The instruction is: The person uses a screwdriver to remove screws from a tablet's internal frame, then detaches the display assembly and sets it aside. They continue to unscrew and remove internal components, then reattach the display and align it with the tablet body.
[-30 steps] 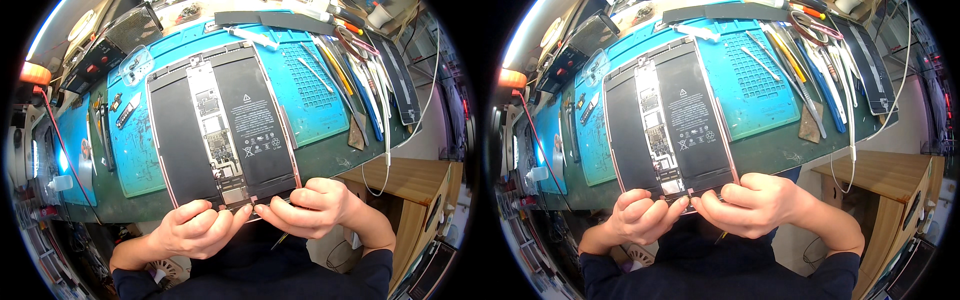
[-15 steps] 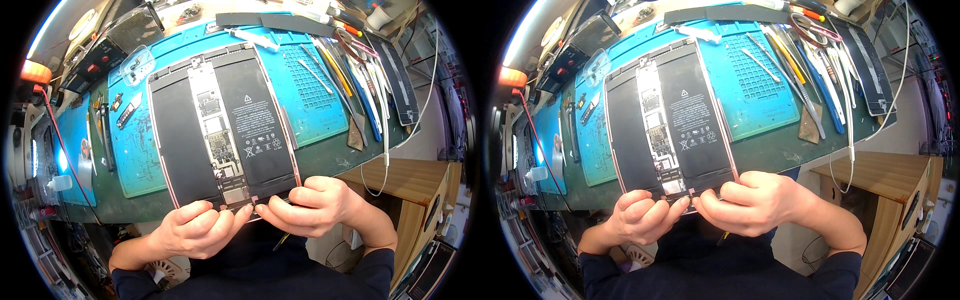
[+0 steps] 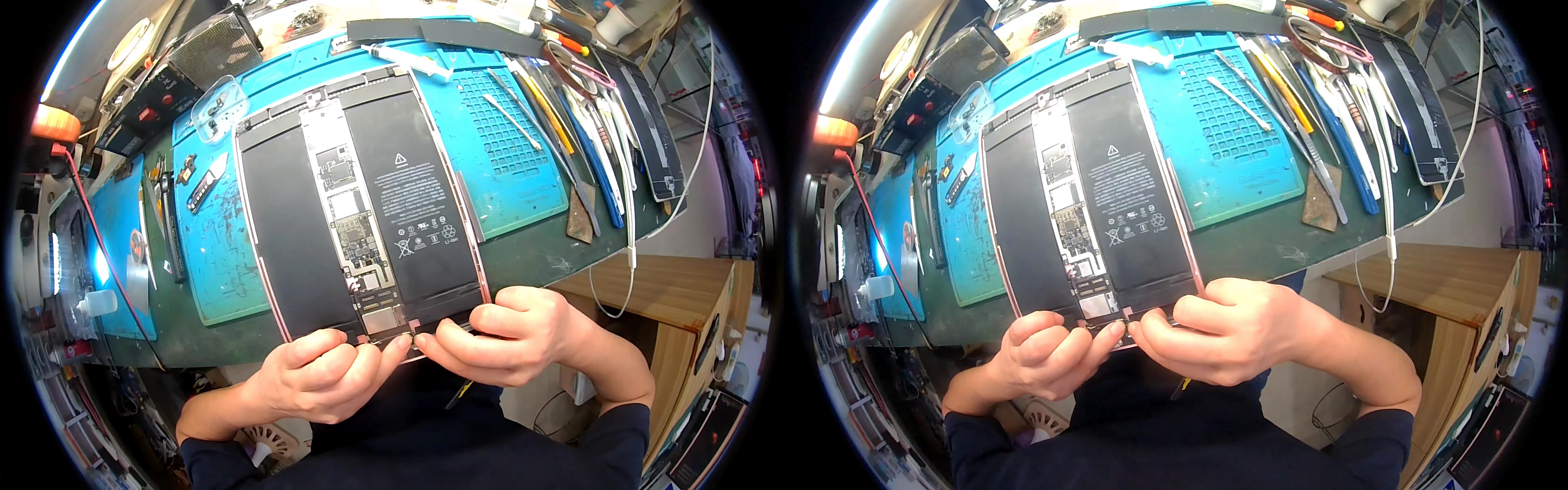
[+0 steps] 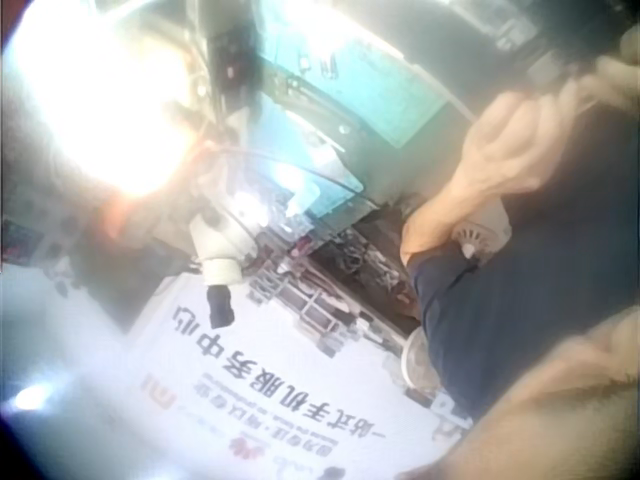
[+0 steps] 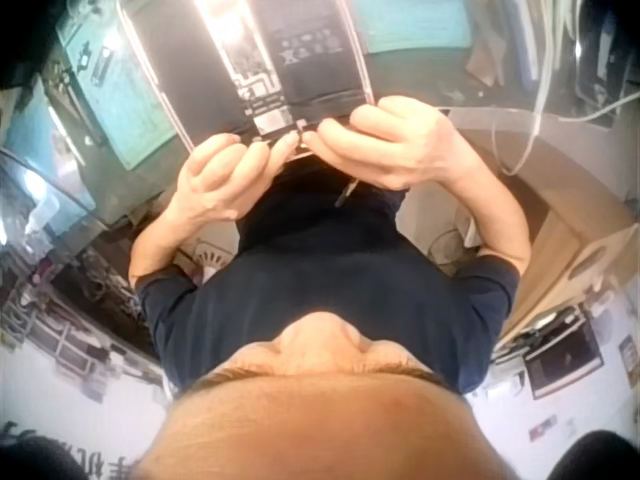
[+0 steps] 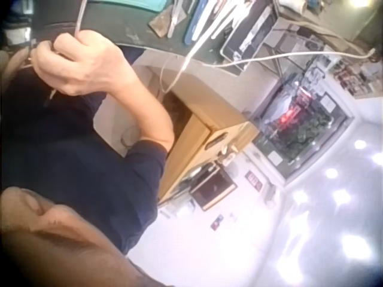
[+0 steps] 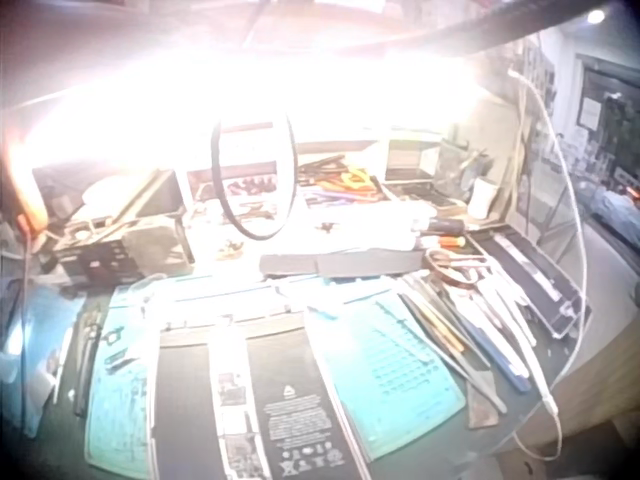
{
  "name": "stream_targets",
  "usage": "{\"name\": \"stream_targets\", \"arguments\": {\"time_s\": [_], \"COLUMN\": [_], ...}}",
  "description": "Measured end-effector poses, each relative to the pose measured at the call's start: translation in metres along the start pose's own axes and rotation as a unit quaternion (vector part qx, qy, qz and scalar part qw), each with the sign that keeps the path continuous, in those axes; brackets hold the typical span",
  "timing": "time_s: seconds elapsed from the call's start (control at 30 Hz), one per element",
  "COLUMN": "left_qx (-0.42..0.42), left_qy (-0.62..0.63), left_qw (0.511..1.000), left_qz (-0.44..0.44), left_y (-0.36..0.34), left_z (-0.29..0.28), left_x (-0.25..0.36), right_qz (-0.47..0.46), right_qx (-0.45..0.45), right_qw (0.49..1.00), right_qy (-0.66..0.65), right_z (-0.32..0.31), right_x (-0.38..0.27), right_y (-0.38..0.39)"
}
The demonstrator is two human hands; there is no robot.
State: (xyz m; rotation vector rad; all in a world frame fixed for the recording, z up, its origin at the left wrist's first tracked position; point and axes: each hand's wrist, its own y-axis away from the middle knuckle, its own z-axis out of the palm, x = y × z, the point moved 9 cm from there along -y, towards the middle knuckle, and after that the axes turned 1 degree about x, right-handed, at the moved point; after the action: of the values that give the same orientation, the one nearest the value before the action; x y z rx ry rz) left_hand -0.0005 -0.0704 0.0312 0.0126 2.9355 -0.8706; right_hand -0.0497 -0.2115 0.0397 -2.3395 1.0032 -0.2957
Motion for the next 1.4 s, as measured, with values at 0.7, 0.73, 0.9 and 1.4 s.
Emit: {"name": "stream_targets", "arguments": {"time_s": [0.7, 0.73, 0.9, 1.4], "left_qx": [-0.011, -0.011, -0.018, -0.015], "left_qy": [-0.026, -0.028, -0.038, 0.024], "left_qw": [1.000, 0.999, 0.999, 1.000], "left_qz": [0.014, 0.015, 0.029, -0.006], "left_y": [-0.0010, -0.0012, -0.0024, -0.0074], "left_z": [-0.0011, -0.0012, -0.0010, -0.0049], "left_x": [0.0019, 0.0021, 0.0038, -0.0027], "right_qz": [0.000, 0.001, -0.004, -0.004], "right_qx": [-0.004, -0.006, -0.003, -0.012], "right_qw": [1.000, 1.000, 1.000, 1.000], "right_qy": [0.003, 0.002, 0.012, 0.001], "right_z": [0.0003, 0.0003, -0.0008, -0.0007], "right_x": [-0.0013, -0.0012, -0.0017, -0.0008], "right_y": [-0.0008, -0.0011, -0.0011, -0.0026]}}
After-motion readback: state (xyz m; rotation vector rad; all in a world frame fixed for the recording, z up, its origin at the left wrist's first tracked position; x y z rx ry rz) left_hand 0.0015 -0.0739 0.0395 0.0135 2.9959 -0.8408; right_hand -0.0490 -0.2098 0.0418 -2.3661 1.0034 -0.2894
